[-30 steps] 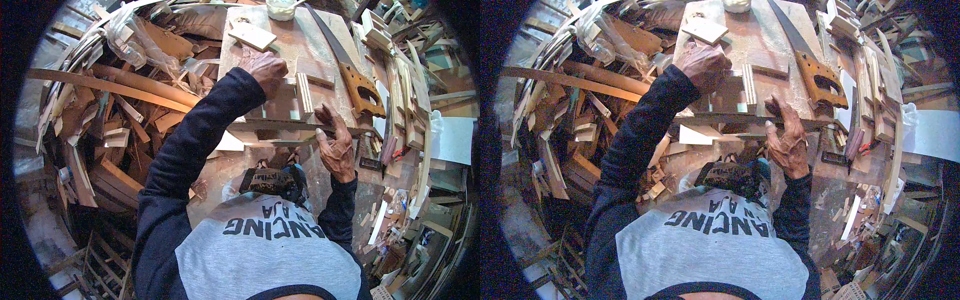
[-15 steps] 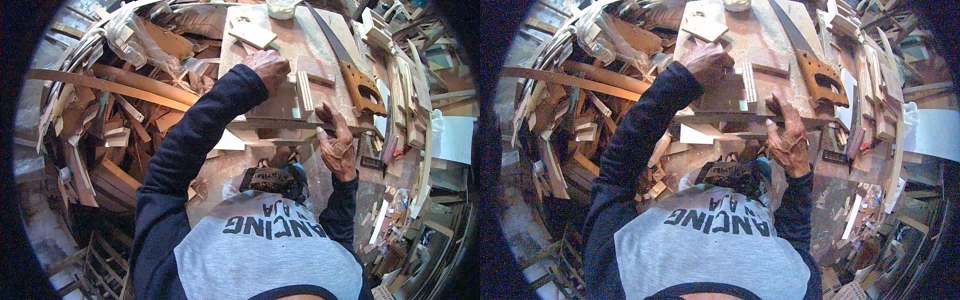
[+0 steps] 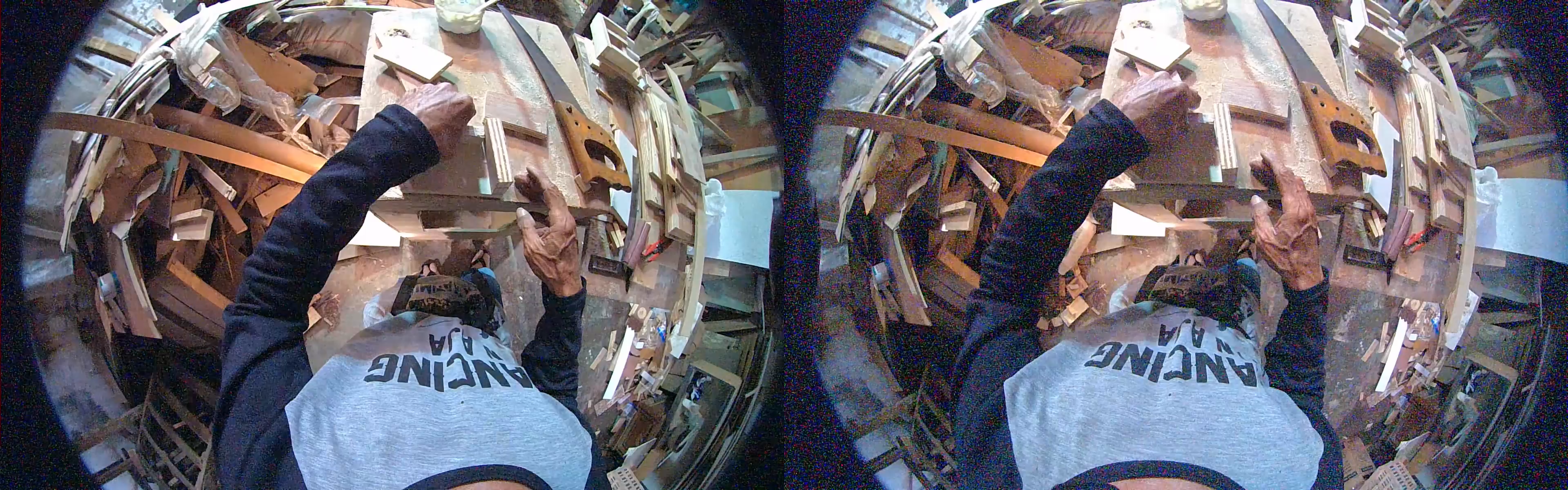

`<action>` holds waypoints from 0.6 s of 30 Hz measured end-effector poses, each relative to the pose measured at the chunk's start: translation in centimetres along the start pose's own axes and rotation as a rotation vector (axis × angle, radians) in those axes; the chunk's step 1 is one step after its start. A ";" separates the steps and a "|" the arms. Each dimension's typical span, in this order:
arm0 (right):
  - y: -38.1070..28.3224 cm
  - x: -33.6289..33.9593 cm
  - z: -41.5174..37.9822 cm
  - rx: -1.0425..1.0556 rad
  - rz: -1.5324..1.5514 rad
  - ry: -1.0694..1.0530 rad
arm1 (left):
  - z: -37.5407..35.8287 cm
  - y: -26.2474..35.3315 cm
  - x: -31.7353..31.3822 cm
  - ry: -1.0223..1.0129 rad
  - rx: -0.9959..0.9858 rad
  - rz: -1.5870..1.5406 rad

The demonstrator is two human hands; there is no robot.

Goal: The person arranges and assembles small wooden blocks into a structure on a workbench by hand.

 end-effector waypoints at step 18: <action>0.4 -4.1 -4.7 -0.455 0.485 -0.094 | 2.3 -2.7 -2.9 -0.160 -0.070 -0.175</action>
Point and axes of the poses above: each hand's wrist, its own z-axis towards the middle knuckle, its own x-axis out of the back of the hand, y = z × x, the point moved 10 cm from there along z, towards the middle knuckle, and after that the axes turned 4 degrees about z, right-handed, at the moved point
